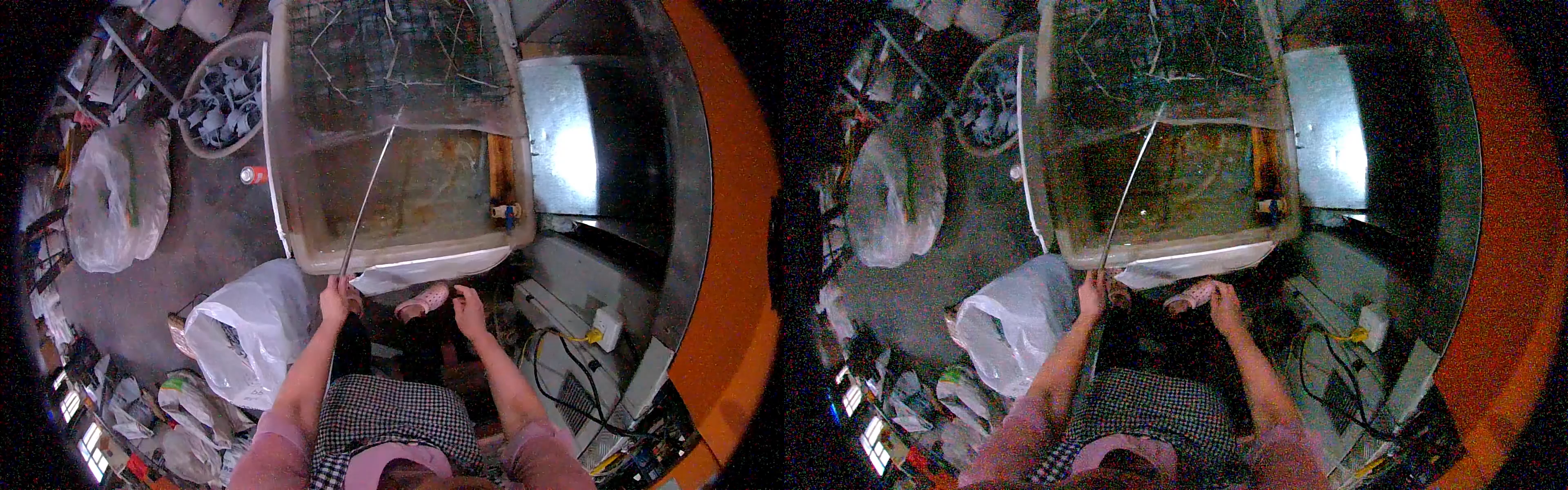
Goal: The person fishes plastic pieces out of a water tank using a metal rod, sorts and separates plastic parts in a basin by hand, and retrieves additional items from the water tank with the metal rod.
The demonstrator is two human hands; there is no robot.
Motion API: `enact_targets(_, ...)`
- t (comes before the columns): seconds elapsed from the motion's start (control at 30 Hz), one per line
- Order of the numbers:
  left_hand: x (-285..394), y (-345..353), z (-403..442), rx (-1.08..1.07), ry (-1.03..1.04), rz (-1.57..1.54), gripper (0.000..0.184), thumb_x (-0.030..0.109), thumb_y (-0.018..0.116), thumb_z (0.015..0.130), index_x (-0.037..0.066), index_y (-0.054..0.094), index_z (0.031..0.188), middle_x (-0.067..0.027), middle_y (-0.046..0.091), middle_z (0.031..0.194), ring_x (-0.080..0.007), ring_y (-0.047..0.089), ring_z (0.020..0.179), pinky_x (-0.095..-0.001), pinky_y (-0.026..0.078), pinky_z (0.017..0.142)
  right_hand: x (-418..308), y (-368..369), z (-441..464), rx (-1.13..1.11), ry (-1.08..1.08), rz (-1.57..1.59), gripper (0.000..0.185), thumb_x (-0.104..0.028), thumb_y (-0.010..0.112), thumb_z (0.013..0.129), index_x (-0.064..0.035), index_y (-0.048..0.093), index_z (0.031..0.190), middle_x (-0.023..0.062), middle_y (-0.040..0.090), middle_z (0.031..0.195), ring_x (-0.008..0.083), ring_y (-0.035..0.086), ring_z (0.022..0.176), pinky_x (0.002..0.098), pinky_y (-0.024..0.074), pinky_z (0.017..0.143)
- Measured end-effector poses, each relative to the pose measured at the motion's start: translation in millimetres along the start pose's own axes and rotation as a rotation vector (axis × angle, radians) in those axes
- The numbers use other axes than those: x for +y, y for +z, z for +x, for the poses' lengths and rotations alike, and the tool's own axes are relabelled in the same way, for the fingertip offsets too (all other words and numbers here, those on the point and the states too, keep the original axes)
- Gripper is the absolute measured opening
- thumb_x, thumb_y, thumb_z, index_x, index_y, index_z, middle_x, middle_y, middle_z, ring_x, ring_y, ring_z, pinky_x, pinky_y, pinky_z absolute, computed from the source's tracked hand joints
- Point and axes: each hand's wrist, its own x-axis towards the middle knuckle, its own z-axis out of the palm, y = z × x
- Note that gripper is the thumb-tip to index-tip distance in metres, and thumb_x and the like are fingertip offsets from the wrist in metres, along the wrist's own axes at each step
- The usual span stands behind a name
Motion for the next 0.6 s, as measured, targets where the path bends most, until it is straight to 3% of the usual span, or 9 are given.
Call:
enact_targets(0.07,18.3,-2.2,18.2,0.024,0.066,-0.011,0.027,0.033,0.044,0.088,0.009,0.049,0.100,-0.0233,0.059,0.083,-0.0377,0.058,0.078,-0.0479,0.043,0.066,-6.2,-2.3,-0.3,-0.005,-0.031,0.028,0.030,-0.001,0.052,0.079,-0.0035,0.049,0.108,0.0149,0.050,0.100,0.0260,0.056,0.081,0.0315,0.0478,0.068)
enact_targets(0.1,29.1,10.2,39.8,0.027,0.081,-0.024,0.027,0.033,0.044,0.088,0.009,0.049,0.100,-0.0233,0.059,0.083,-0.0377,0.058,0.078,-0.0479,0.043,0.066,1.8,-3.0,10.6,0.011,-0.039,0.018,0.030,-0.001,0.052,0.079,-0.0035,0.049,0.108,0.0149,0.050,0.100,0.0260,0.056,0.081,0.0315,0.0478,0.068)
enact_targets(0.17,42.2,16.1,60.4,0.256,0.165,0.057,0.027,0.032,0.043,0.088,0.007,0.048,0.096,-0.0237,0.058,0.078,-0.0417,0.055,0.077,-0.0490,0.041,0.062,9.4,-0.5,13.8,0.040,-0.087,-0.007,0.030,0.000,0.052,0.079,-0.0034,0.049,0.108,0.0153,0.051,0.099,0.0261,0.057,0.081,0.0314,0.0477,0.067)
enact_targets(0.23,56.6,-0.8,53.8,0.242,0.149,-0.001,0.029,0.034,0.043,0.088,0.007,0.047,0.095,-0.0244,0.056,0.077,-0.0443,0.053,0.076,-0.0499,0.040,0.061,12.0,4.0,13.1,0.037,-0.083,0.018,0.030,0.000,0.052,0.079,-0.0032,0.049,0.109,0.0156,0.051,0.099,0.0263,0.057,0.081,0.0314,0.0478,0.067)
enact_targets(0.3,38.5,-13.7,20.8,0.079,0.098,-0.052,0.029,0.035,0.042,0.088,0.007,0.047,0.094,-0.0247,0.056,0.078,-0.0453,0.052,0.075,-0.0505,0.040,0.062,11.3,-1.4,0.9,0.027,-0.069,0.040,0.030,-0.001,0.052,0.079,-0.0030,0.049,0.109,0.0158,0.051,0.100,0.0266,0.056,0.082,0.0313,0.0479,0.067)
enact_targets(0.37,-23.8,-11.4,-24.5,0.138,0.218,0.121,0.026,0.033,0.043,0.088,0.007,0.047,0.093,-0.0240,0.056,0.077,-0.0448,0.052,0.075,-0.0502,0.040,0.061,12.4,-6.1,-6.9,-0.058,0.002,-0.023,0.030,-0.002,0.052,0.079,-0.0026,0.049,0.110,0.0162,0.050,0.102,0.0275,0.056,0.084,0.0324,0.0478,0.069)
enact_targets(0.4,-5.8,-37.5,-58.3,0.029,-0.037,0.013,0.025,0.031,0.044,0.088,0.007,0.047,0.092,-0.0236,0.056,0.077,-0.0448,0.052,0.075,-0.0498,0.040,0.061,13.0,-6.5,-8.9,-0.060,-0.002,-0.015,0.030,-0.002,0.052,0.079,-0.0026,0.049,0.110,0.0162,0.050,0.102,0.0275,0.056,0.084,0.0324,0.0478,0.069)
enact_targets(0.47,-69.3,-39.7,-100.1,-0.009,-0.209,-0.044,0.024,0.030,0.046,0.087,0.007,0.047,0.092,-0.0243,0.056,0.080,-0.0452,0.052,0.076,-0.0496,0.040,0.062,15.6,-6.1,-11.1,-0.090,0.000,-0.051,0.031,-0.003,0.053,0.079,-0.0026,0.049,0.110,0.0163,0.050,0.103,0.0281,0.056,0.085,0.0339,0.0472,0.073)
enact_targets(0.6,-71.3,-60.3,-135.4,0.088,-0.042,-0.017,0.021,0.027,0.047,0.087,0.007,0.047,0.091,-0.0250,0.055,0.080,-0.0458,0.051,0.075,-0.0497,0.039,0.060,26.1,-4.8,-17.4,-0.078,-0.064,-0.057,0.031,-0.003,0.054,0.079,-0.0032,0.049,0.110,0.0162,0.050,0.102,0.0282,0.056,0.085,0.0351,0.0460,0.075)
